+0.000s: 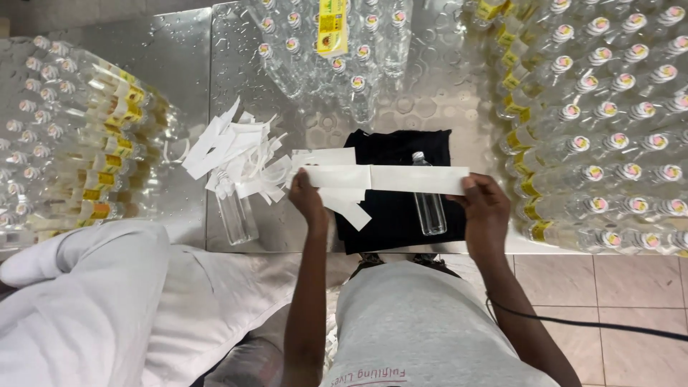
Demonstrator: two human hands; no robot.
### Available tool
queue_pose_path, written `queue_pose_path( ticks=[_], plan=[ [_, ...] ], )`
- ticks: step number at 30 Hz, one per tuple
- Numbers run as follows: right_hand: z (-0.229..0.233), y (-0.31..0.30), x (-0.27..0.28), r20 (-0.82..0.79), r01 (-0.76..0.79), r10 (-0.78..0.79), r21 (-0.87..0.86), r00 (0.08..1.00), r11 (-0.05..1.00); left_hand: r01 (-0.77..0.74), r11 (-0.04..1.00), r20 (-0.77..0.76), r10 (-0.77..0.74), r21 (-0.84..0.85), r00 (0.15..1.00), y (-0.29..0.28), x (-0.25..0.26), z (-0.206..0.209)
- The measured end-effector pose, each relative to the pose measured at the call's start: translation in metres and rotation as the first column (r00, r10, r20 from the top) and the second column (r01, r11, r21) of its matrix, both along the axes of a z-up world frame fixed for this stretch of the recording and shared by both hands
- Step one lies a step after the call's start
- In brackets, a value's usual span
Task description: Manually applying adhesive labels to plastic water bottles on a production line table.
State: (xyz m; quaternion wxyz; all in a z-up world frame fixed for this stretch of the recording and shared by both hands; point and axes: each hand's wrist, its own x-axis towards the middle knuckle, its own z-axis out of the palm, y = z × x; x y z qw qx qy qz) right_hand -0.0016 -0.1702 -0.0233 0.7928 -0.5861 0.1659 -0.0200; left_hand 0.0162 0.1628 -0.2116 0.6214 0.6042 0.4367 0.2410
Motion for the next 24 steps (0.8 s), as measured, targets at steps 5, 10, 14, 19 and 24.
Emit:
queue_pose_path(
  ticks=[5, 10, 14, 19, 24],
  plan=[
    [-0.017, -0.027, 0.001, -0.008, 0.018, -0.017, 0.057, 1.000, 0.998, -0.045, 0.940, -0.143, 0.099, 0.338, 0.985, 0.083, 0.010, -0.043],
    [-0.006, -0.023, 0.003, -0.023, 0.050, -0.048, 0.106, 0.999, 0.993, 0.119, 0.754, -0.254, 0.065, 0.646, 0.965, 0.019, -0.009, 0.011],
    [-0.009, -0.011, 0.011, -0.045, 0.033, -0.028, 0.112, 0.999, 0.993, 0.550, 0.802, 0.136, -0.586, 0.232, 0.799, -0.114, -0.031, 0.105],
    [-0.022, -0.003, 0.008, -0.051, -0.069, 0.078, 0.154, 0.996, 0.986, 0.781, 0.624, 0.359, -0.739, 0.044, 0.570, -0.197, -0.054, 0.134],
    [0.021, 0.003, -0.003, 0.062, -0.336, 0.331, 0.224, 0.942, 0.915, 0.652, 0.717, 0.431, -0.521, -0.248, 0.737, -0.191, -0.045, 0.140]
  ],
)
